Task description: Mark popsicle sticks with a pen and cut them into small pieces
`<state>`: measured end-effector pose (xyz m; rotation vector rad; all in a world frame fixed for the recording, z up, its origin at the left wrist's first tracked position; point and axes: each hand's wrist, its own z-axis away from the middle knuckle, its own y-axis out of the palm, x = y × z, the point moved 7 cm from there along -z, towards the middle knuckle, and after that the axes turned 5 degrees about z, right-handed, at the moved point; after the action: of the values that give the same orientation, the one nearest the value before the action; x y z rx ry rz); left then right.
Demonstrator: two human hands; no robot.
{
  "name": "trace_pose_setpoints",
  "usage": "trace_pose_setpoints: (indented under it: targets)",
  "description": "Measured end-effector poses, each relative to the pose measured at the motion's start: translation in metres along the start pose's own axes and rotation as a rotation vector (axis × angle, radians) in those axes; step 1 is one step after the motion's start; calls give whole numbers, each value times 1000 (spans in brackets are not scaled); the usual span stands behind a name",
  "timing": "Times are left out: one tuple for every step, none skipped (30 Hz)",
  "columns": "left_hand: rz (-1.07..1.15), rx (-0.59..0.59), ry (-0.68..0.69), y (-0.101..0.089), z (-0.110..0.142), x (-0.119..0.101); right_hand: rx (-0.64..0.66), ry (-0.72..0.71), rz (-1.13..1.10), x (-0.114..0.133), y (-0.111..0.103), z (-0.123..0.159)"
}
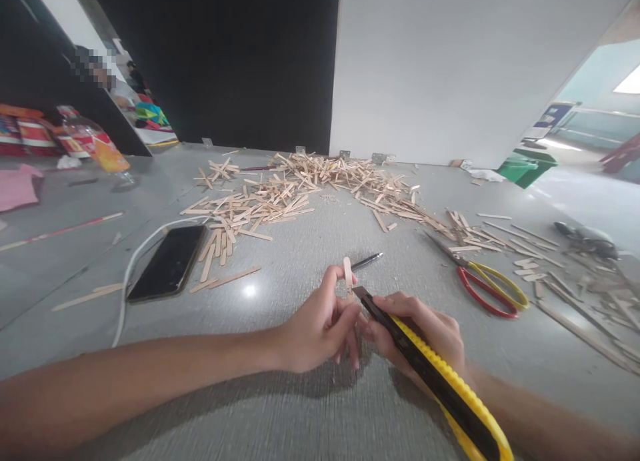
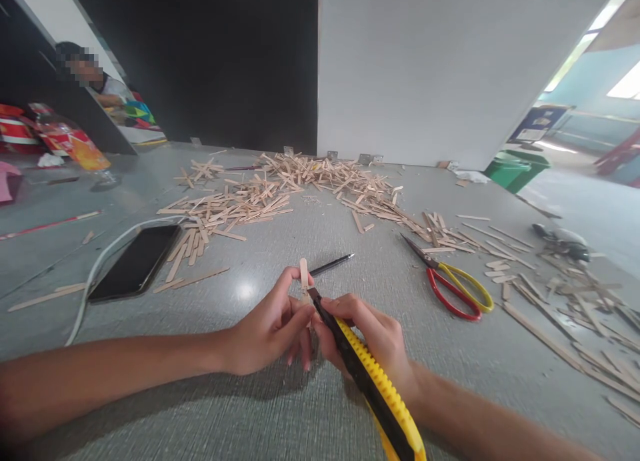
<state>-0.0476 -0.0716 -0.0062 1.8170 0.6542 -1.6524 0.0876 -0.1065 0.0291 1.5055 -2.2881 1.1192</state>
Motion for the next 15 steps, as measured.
trace_pose_setpoints:
  targets:
    - [-15,0,12,0,0,0,0,4,9,0,0,1]
    - [-39,-2,26,1,0,0,-3,5,21,0,1,2]
    - [-67,-5,36,1,1,0,-10,5,34,0,1,4]
    - [-94,-12,40,1,2,1,-23,4,44,0,0,5]
    - [-117,-19,38,0,2,2,-36,4,47,0,0,5]
    - [-137,-25,34,0,3,3,-44,11,39,0,0,6]
    - [-153,-30,29,0,3,3,-51,28,22,0,0,5]
    - [-166,-32,26,0,4,4,-56,57,-2,0,0,5]
    - [-180,-33,25,0,4,4,-60,94,-28,-1,0,4]
    - [-194,-32,29,0,4,3,-64,136,-49,-2,1,4]
    - [-206,-31,36,0,4,3,-73,180,-65,-3,1,3]
    - [-214,-27,46,1,4,2,-81,220,-79,-4,1,3]
    - [-221,-22,59,1,4,1,-84,248,-91,-5,1,3]
    - [-225,-16,72,2,4,0,-82,266,-104,-6,2,4]
    - [-226,-12,83,2,4,0,-79,272,-116,-6,2,4]
